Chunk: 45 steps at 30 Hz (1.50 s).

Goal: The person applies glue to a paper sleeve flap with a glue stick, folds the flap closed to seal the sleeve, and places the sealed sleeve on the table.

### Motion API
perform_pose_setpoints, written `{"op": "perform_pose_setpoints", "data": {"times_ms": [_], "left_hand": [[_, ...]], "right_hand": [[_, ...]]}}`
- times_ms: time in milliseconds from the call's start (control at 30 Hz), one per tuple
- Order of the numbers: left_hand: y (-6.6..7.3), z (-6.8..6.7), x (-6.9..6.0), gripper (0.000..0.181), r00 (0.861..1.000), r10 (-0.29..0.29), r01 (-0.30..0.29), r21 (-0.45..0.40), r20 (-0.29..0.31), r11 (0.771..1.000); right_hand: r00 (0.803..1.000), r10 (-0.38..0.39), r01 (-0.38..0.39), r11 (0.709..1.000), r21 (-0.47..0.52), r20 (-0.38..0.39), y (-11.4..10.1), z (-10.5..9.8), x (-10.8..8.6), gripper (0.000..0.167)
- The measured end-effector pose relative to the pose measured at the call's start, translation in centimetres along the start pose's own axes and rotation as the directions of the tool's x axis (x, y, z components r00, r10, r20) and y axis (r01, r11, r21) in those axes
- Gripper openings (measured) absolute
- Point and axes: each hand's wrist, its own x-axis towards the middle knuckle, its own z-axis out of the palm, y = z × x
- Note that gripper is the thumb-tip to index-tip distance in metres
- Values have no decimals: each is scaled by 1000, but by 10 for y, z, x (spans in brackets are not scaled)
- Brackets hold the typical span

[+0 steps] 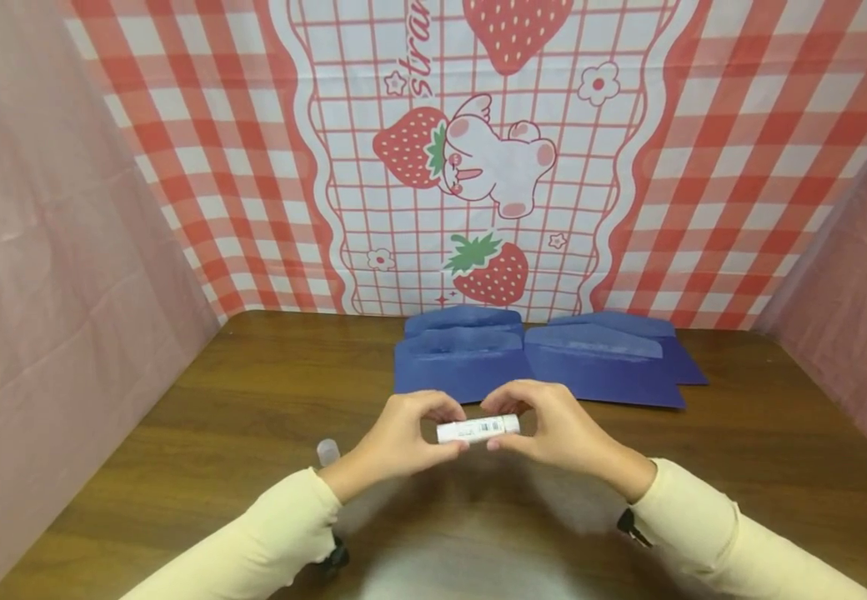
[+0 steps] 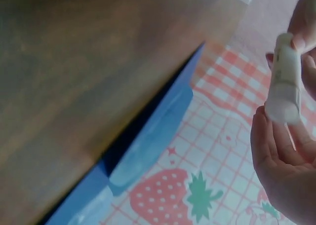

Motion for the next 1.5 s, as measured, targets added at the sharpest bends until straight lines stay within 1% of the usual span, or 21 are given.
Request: {"op": "perform_pose_setpoints", "data": {"times_ms": [100,167,267,367,533,733,833,967,1100,1233,1333,1433,1500], "left_hand": [[-1,-4,-1,24,998,-51,50,-54,-27,997],[-1,-6,-1,23,996,-79,75,-91,-42,993],[-1,-10,-1,22,991,-124,117,-142,-41,983],[-2,-12,-1,22,988,-152,144,-181,-27,973],[-1,-14,-3,22,984,-176,169,-217,-12,961],[0,-17,-5,23,983,-186,182,-242,6,953],[1,-17,-5,23,982,-184,187,-242,37,952],[2,-18,-3,24,982,-167,185,-236,92,954],[3,-20,0,23,981,-137,166,-223,140,961],[7,-23,5,25,977,-101,143,-228,186,963],[10,-24,9,29,965,-90,160,-286,245,945],[12,-24,12,32,946,-79,199,-372,313,907],[14,-24,13,34,934,-69,222,-418,352,881]], "right_hand": [[1000,20,-20,1000,5,-6,-1,-10,1,40],[999,40,-40,999,-1,-4,-1,-16,2,42],[998,56,-56,998,-13,2,-1,-22,3,42],[999,45,-45,999,-14,0,-1,-24,3,40],[1000,19,-19,1000,5,-18,-3,-24,3,37],[999,13,-11,999,48,-34,-6,-23,3,30],[999,-1,4,998,70,-33,-7,-23,3,27],[999,-25,27,998,65,-22,-11,-26,5,25],[999,-35,34,996,78,17,-17,-30,8,26],[994,-90,86,993,75,59,-22,-34,13,28],[982,-166,160,985,68,90,-26,-38,18,28],[964,-223,212,974,82,148,-32,-41,23,26],[952,-240,224,969,99,192,-38,-43,26,25]]}}
